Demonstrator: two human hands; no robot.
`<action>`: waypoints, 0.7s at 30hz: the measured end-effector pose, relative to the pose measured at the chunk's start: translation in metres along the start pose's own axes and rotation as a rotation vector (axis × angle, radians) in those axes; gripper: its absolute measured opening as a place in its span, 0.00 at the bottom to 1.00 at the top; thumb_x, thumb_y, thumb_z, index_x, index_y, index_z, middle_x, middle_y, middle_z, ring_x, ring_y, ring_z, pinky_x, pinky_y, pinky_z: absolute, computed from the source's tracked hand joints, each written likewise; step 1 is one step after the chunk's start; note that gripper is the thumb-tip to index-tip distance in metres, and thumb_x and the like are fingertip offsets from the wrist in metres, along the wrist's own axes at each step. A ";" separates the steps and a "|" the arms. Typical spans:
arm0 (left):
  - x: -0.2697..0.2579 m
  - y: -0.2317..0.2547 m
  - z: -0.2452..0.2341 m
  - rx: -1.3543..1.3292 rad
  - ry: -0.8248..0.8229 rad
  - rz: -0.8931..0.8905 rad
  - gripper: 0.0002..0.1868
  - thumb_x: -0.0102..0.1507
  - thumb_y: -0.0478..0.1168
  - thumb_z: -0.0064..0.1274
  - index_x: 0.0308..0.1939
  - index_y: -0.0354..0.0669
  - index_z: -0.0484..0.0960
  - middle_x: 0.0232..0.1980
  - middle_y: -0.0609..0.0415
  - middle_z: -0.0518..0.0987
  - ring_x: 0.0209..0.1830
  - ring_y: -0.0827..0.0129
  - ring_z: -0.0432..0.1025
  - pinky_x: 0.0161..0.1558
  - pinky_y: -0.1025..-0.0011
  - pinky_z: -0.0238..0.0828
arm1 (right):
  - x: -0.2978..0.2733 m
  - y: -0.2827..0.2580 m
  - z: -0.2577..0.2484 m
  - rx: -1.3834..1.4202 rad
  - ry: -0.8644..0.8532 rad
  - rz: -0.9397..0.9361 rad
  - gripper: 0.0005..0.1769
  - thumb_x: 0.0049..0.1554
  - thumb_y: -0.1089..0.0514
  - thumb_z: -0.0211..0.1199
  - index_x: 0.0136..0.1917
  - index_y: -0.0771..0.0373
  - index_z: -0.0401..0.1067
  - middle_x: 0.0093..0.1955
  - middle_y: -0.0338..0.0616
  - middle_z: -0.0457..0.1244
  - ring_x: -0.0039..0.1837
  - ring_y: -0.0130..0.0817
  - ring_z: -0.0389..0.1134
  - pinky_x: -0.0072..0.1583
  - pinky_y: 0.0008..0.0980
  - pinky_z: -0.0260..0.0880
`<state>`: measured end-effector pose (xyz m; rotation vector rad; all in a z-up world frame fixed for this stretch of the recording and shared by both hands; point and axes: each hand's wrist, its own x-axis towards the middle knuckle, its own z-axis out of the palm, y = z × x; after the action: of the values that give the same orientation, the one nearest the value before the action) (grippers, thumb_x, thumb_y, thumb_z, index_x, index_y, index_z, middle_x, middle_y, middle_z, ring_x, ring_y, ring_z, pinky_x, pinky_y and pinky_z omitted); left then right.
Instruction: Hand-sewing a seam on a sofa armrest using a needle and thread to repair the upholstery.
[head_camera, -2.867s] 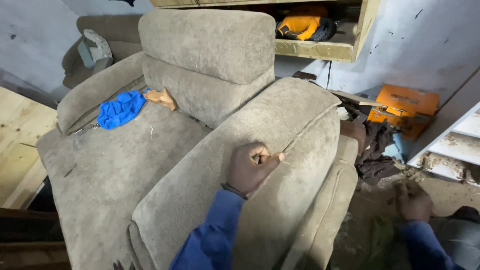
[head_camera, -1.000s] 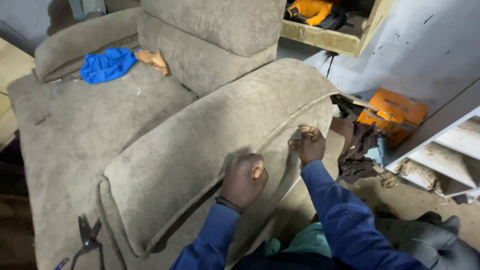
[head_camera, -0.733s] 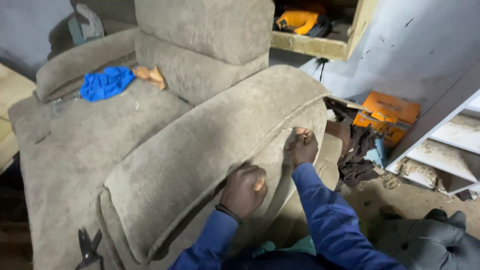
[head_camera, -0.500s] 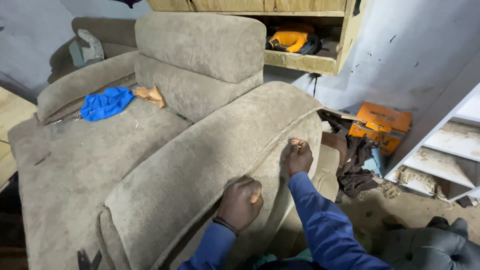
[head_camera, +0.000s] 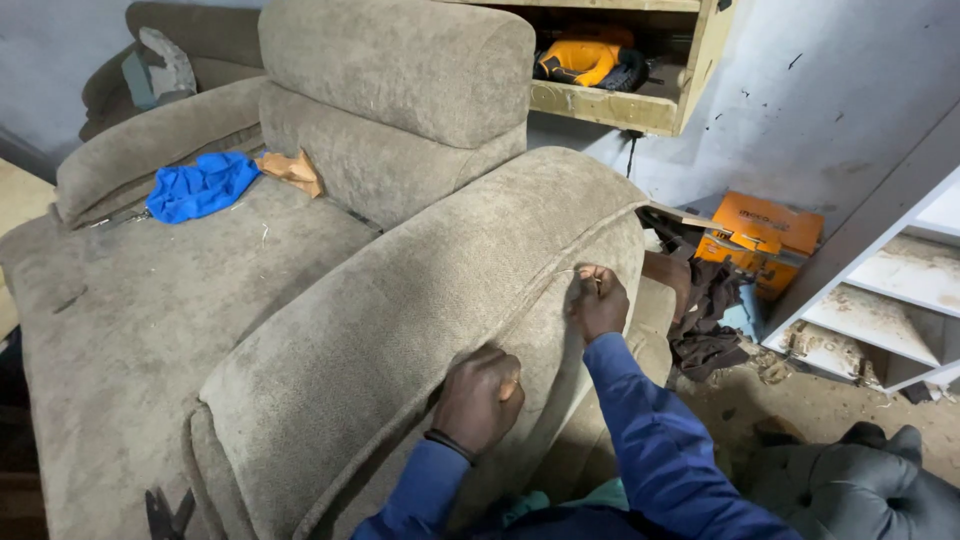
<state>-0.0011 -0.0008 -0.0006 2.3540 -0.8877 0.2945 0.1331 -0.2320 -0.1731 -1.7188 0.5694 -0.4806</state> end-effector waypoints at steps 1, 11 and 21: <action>-0.001 0.000 0.001 -0.013 -0.006 -0.026 0.18 0.52 0.27 0.51 0.25 0.51 0.58 0.27 0.53 0.67 0.28 0.54 0.65 0.32 0.51 0.57 | -0.007 -0.018 -0.006 0.173 -0.059 0.088 0.10 0.72 0.54 0.62 0.48 0.52 0.80 0.59 0.40 0.79 0.41 0.38 0.73 0.43 0.41 0.72; -0.001 -0.002 0.004 -0.020 0.032 -0.015 0.15 0.53 0.29 0.52 0.24 0.50 0.61 0.27 0.51 0.68 0.28 0.49 0.67 0.33 0.46 0.58 | 0.003 -0.031 -0.019 0.412 -0.293 0.148 0.09 0.78 0.61 0.57 0.55 0.60 0.76 0.28 0.53 0.67 0.27 0.39 0.69 0.31 0.41 0.71; -0.004 -0.002 0.006 -0.052 0.055 -0.023 0.18 0.54 0.27 0.50 0.26 0.49 0.56 0.26 0.51 0.63 0.25 0.52 0.63 0.32 0.49 0.56 | -0.008 -0.006 0.001 0.100 0.016 0.128 0.10 0.76 0.50 0.59 0.56 0.51 0.79 0.48 0.45 0.76 0.34 0.38 0.78 0.44 0.40 0.79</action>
<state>-0.0027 -0.0010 -0.0075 2.2958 -0.8316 0.3213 0.1275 -0.2255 -0.1676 -1.5741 0.6518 -0.4247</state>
